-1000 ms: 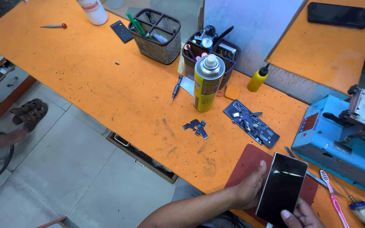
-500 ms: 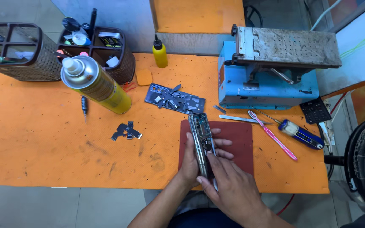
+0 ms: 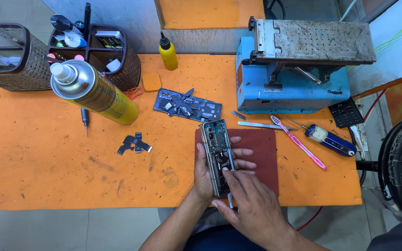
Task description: The person performs a series of repair steps on a mobile phone, including inserting a cable into the charging port, folding and unfolding the device, and handling the internal components such as the battery and circuit board.
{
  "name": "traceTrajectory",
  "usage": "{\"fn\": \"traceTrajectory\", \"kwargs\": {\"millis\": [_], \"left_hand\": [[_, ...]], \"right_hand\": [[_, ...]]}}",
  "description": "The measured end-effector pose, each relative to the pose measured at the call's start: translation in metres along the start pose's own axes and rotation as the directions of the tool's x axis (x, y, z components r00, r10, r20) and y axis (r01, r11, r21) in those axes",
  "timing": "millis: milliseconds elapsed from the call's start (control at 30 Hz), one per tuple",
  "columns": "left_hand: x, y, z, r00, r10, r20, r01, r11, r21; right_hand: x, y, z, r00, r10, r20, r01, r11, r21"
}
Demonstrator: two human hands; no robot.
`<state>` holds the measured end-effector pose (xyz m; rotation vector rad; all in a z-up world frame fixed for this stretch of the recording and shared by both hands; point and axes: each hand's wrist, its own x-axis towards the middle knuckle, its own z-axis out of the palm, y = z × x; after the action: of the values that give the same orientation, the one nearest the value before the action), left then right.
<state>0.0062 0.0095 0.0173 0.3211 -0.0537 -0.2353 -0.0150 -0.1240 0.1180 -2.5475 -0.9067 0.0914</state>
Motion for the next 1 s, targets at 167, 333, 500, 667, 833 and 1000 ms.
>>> {"fn": "traceTrajectory", "kwargs": {"millis": [167, 333, 500, 667, 833, 1000], "left_hand": [[0.001, -0.004, -0.002, 0.998, -0.045, -0.044, 0.043, 0.998, -0.035], [0.001, -0.002, 0.009, 0.998, -0.048, -0.04, 0.055, 0.974, 0.218], [0.003, 0.005, 0.025, 0.991, -0.114, -0.067, 0.127, 0.963, 0.239], [0.005, 0.009, 0.029, 0.988, -0.146, -0.054, 0.156, 0.948, 0.279], [0.003, 0.003, 0.019, 0.995, -0.1, -0.015, 0.1, 0.965, 0.241], [0.002, -0.002, 0.009, 0.992, -0.116, -0.054, 0.121, 0.985, 0.12]], "right_hand": [[-0.001, 0.015, -0.006, 0.995, 0.096, 0.016, -0.097, 0.988, 0.12], [-0.01, 0.06, -0.007, 0.961, 0.264, 0.078, -0.272, 0.87, 0.41], [-0.016, 0.11, 0.006, 0.89, 0.324, 0.321, -0.417, 0.294, 0.86], [-0.015, 0.115, 0.006, 0.865, 0.328, 0.38, -0.444, 0.146, 0.884], [-0.008, 0.086, -0.005, 0.903, 0.318, 0.288, -0.385, 0.305, 0.871], [-0.007, 0.038, -0.019, 0.993, 0.094, 0.077, -0.114, 0.942, 0.315]]}}
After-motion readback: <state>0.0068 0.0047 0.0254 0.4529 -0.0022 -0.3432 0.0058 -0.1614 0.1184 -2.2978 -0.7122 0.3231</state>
